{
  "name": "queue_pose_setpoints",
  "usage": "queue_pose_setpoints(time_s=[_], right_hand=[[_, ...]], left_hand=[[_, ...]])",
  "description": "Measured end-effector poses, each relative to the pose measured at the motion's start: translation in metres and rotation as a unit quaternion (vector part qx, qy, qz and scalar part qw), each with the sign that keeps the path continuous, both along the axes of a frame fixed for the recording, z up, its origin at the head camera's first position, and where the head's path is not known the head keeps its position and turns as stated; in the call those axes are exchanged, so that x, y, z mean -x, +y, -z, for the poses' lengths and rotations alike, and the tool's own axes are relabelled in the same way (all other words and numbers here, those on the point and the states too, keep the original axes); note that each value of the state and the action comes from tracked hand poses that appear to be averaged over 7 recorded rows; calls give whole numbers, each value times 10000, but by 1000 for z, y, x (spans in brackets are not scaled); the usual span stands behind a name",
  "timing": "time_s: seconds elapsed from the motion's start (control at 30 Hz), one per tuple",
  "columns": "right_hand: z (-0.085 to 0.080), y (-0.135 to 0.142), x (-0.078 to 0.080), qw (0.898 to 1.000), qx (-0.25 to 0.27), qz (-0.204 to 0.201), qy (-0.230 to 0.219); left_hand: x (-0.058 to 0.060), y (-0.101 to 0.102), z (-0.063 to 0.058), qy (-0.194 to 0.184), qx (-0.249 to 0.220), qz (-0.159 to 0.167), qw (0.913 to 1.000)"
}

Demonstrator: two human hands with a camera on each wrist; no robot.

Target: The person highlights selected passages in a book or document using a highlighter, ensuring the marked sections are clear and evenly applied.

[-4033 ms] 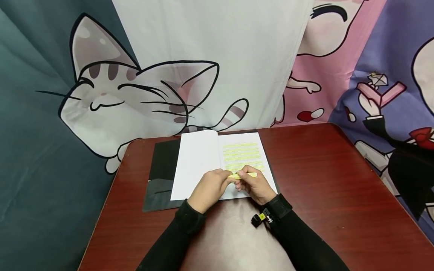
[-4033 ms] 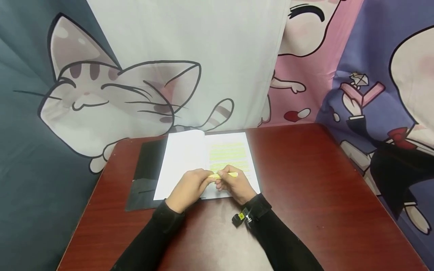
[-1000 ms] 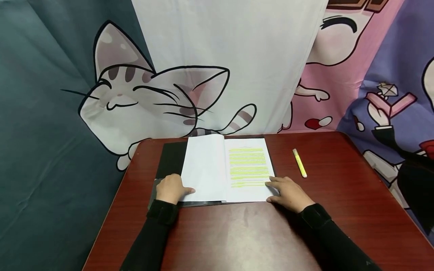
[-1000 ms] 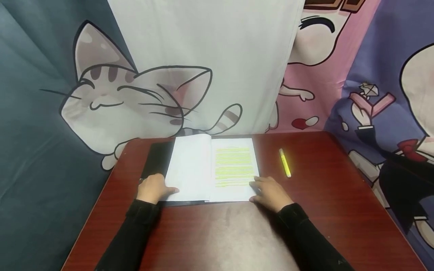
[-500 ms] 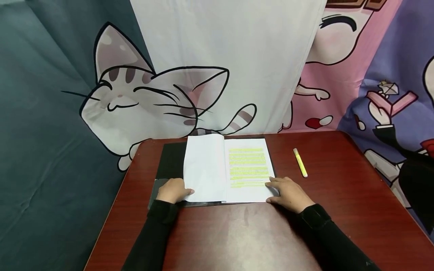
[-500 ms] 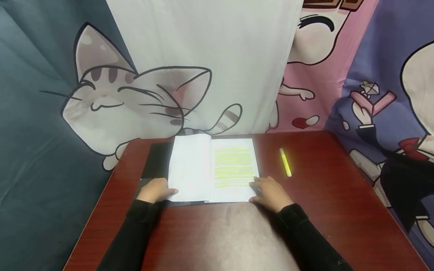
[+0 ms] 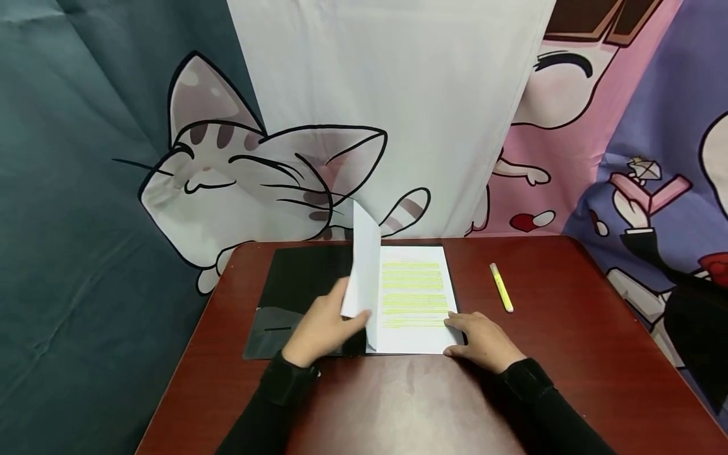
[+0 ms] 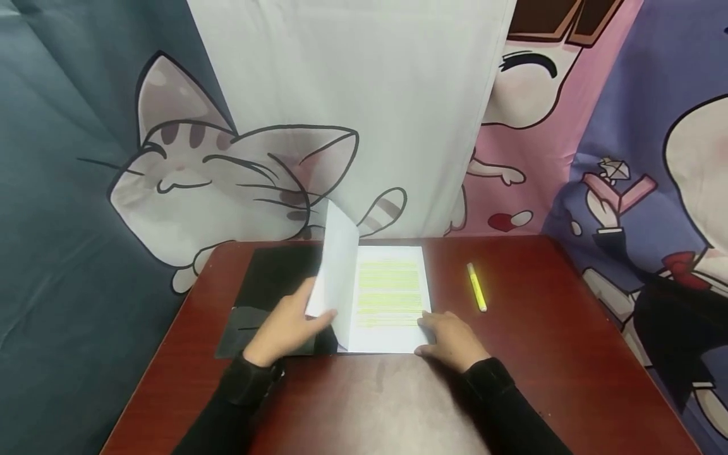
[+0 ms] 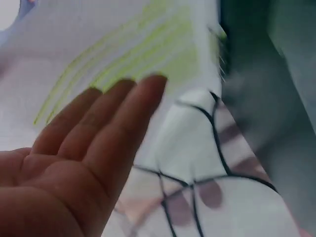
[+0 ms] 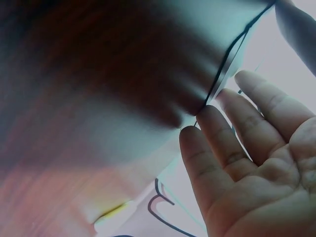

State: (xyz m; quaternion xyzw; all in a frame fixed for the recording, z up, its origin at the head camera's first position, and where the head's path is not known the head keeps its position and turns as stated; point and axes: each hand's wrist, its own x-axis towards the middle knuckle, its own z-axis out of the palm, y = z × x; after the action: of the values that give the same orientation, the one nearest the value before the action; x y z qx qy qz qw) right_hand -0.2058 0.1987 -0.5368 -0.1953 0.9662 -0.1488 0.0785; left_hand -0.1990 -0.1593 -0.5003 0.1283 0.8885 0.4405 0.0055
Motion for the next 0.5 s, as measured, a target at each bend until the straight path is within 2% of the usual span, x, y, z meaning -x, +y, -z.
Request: queue_pose_setpoints(time_s=[0.07, 0.23, 0.37, 0.5], right_hand=[[3, 1, -2, 10000, 41, 38, -20], [7, 3, -6, 9999, 106, 11, 75], [8, 6, -3, 9996, 226, -106, 139], [3, 13, 3, 9985, 501, -68, 225]], left_hand=[[-4, 16, 4, 70, 75, 305, 9995], [-5, 46, 26, 372, 855, 669, 9934], [-5, 59, 43, 298, 1600, 964, 9819], [-5, 69, 51, 220, 2256, 1159, 9671]])
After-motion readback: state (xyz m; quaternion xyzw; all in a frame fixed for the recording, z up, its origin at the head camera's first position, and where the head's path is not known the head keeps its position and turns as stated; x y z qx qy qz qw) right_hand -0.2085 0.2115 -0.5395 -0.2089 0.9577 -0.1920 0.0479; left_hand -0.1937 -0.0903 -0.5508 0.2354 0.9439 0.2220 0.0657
